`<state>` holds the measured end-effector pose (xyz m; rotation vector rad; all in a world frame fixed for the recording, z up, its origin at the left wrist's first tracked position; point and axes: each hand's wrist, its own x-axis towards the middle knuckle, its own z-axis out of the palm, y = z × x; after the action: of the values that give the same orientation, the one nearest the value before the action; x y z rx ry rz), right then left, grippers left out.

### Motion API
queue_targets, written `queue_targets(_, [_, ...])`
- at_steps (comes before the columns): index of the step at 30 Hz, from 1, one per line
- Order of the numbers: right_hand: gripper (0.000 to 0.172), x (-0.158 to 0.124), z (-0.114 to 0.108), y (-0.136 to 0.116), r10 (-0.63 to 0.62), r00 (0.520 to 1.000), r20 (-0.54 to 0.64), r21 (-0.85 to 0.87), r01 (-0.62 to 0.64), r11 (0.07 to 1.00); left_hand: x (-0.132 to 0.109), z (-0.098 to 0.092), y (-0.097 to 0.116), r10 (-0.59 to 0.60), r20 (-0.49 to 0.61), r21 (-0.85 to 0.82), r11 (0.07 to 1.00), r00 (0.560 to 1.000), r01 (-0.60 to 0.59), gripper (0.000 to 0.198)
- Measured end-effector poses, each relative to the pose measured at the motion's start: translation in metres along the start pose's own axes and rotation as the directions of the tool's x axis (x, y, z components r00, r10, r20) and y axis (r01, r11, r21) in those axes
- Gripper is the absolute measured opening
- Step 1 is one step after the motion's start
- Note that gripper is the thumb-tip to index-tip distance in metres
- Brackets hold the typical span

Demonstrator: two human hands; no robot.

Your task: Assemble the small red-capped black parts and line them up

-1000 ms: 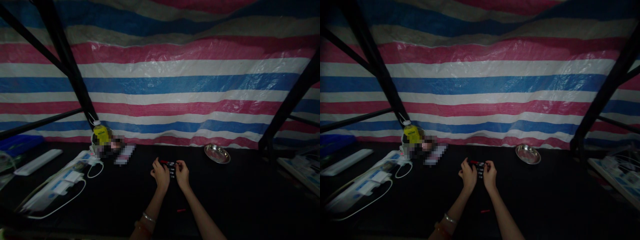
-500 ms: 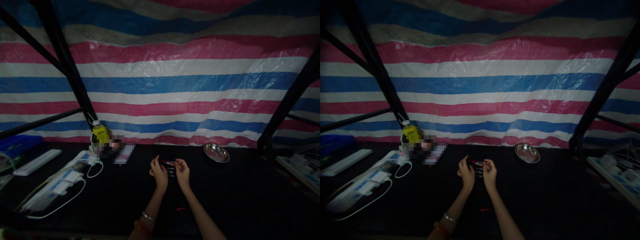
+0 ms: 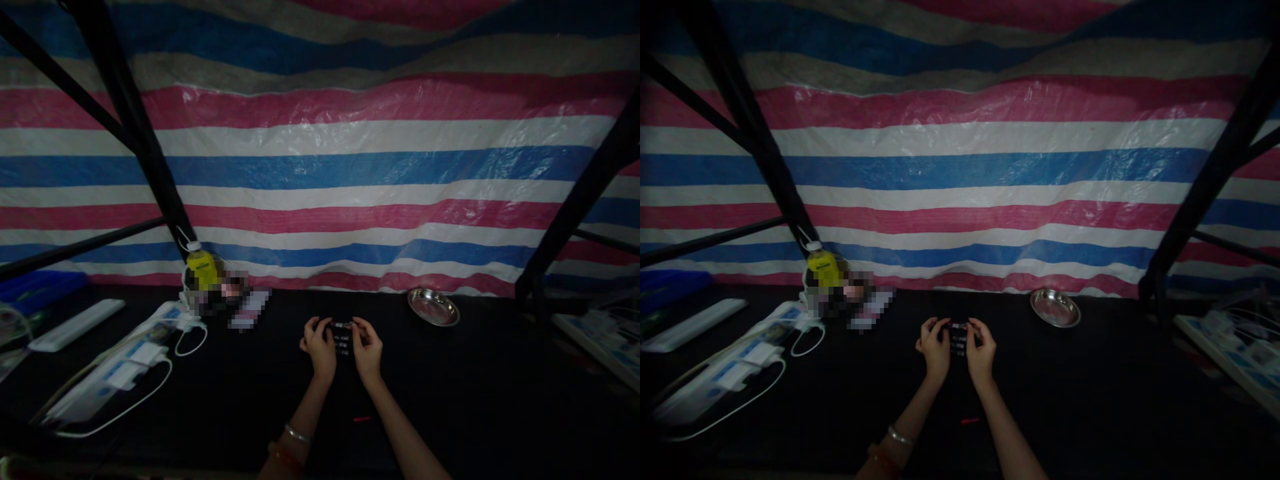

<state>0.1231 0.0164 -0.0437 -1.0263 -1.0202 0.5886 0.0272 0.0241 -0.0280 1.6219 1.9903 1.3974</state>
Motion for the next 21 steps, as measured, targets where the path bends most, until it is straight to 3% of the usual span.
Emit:
queue_targets(6, [0.028,-0.002,-0.003,-0.007,-0.171,0.982,0.081,-0.203,0.184,0.962,-0.001,-0.001,0.002,0.045,0.035,-0.004,0.999,0.998,-0.045,0.029])
queue_targets(13, [0.032,-0.002,-0.002,-0.013,-0.263,0.936,0.232,-0.311,0.328,0.892,0.001,0.0,0.0,0.083,0.065,-0.045,0.996,0.994,-0.08,0.026])
queue_targets(21, [0.03,0.001,-0.006,-0.008,-0.305,0.926,0.224,-0.355,0.369,0.859,0.003,0.006,-0.005,0.123,-0.043,-0.133,0.983,0.991,-0.128,0.025])
